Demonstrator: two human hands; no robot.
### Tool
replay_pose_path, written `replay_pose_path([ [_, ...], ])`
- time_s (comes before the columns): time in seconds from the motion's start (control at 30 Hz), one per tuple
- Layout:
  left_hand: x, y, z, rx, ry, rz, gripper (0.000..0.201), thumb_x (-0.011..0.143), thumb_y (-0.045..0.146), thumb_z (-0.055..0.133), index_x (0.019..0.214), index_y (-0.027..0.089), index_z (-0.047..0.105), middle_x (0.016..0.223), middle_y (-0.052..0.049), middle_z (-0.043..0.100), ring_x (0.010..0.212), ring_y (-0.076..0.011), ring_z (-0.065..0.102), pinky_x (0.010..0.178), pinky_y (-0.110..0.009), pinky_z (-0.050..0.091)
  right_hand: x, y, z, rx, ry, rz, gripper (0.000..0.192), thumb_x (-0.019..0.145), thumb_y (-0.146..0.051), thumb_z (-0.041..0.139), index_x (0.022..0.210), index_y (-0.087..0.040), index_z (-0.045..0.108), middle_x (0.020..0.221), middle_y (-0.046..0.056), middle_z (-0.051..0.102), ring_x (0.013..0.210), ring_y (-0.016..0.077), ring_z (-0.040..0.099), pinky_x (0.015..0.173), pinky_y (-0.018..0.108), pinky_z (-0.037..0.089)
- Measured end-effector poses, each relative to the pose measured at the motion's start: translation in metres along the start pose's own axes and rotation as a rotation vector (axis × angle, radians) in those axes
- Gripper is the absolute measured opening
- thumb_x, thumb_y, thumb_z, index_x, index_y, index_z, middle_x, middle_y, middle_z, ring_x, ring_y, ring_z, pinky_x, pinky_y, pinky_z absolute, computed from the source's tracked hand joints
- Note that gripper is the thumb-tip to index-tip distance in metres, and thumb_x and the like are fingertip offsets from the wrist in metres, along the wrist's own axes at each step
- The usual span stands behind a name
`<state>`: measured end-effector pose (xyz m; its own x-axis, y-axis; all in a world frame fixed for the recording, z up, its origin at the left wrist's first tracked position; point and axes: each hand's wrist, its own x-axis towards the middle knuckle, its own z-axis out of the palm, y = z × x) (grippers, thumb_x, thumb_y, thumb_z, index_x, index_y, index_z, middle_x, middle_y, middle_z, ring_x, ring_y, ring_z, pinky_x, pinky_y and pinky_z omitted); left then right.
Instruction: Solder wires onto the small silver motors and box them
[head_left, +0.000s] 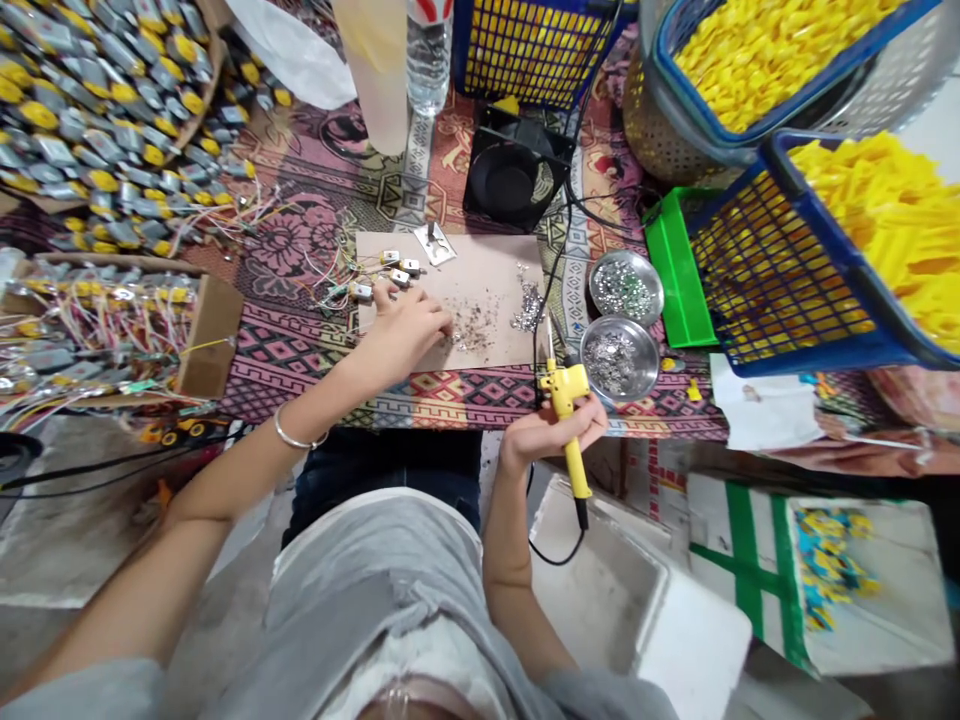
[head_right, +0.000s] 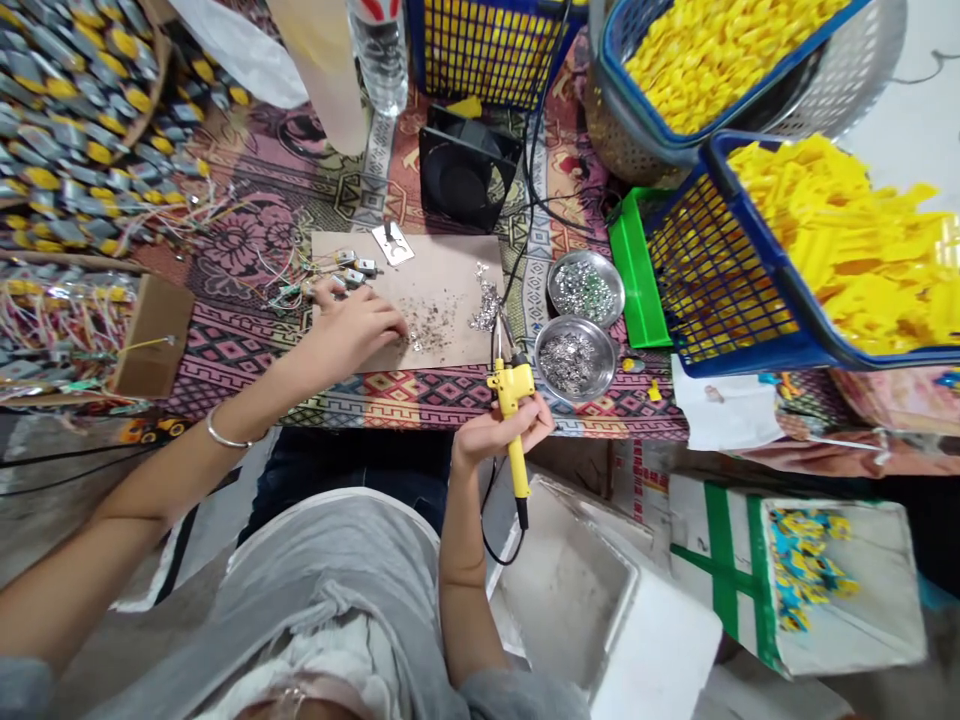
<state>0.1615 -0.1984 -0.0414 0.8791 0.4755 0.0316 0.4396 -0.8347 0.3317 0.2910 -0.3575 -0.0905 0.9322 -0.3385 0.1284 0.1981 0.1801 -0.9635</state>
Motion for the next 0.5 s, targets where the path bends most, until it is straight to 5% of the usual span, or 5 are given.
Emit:
replay_pose_path([
  [0.17,0.05,0.001,0.014,-0.131,0.155,-0.063,0.019,0.103,0.015,0.061,0.095,0.024,0.076,0.108,-0.006,0.08,0.119,-0.0334,0.061,0.11,-0.063,0.026,0.0,0.001,0.0,-0.01,-0.008,-0.01,0.018,0.096,-0.042,0.059,0.09,-0.026,0.052,0.086,-0.002,0.045,0.071,0.0117,0.05,0.056,0.026,0.044],
  [0.33,0.114,0.013,0.021,-0.273,0.106,-0.079,0.009,0.099,0.018,0.068,0.103,0.022,0.075,0.11,-0.008,0.078,0.118,-0.0335,0.061,0.108,-0.06,0.031,0.0,-0.001,0.002,-0.071,0.003,-0.019,0.019,0.095,-0.045,0.055,0.092,-0.027,0.05,0.087,-0.001,0.044,0.07,0.0127,0.049,0.055,0.028,0.043],
  [0.4,0.107,0.01,0.008,-0.29,0.142,-0.088,0.013,0.101,0.023,0.066,0.112,0.023,0.075,0.119,-0.01,0.076,0.122,-0.0344,0.06,0.107,-0.058,0.034,0.001,-0.002,0.002,-0.094,-0.003,-0.022,0.018,0.095,-0.044,0.054,0.091,-0.027,0.05,0.086,-0.001,0.044,0.068,0.0126,0.047,0.053,0.028,0.041],
  [0.5,0.057,-0.005,-0.027,-0.306,0.223,-0.126,0.02,0.108,0.028,0.057,0.121,0.027,0.073,0.125,-0.007,0.075,0.118,-0.0297,0.064,0.106,-0.052,0.038,0.001,-0.003,0.003,-0.082,-0.008,-0.025,0.018,0.094,-0.043,0.054,0.088,-0.027,0.047,0.085,-0.001,0.043,0.067,0.0121,0.046,0.054,0.027,0.04],
])
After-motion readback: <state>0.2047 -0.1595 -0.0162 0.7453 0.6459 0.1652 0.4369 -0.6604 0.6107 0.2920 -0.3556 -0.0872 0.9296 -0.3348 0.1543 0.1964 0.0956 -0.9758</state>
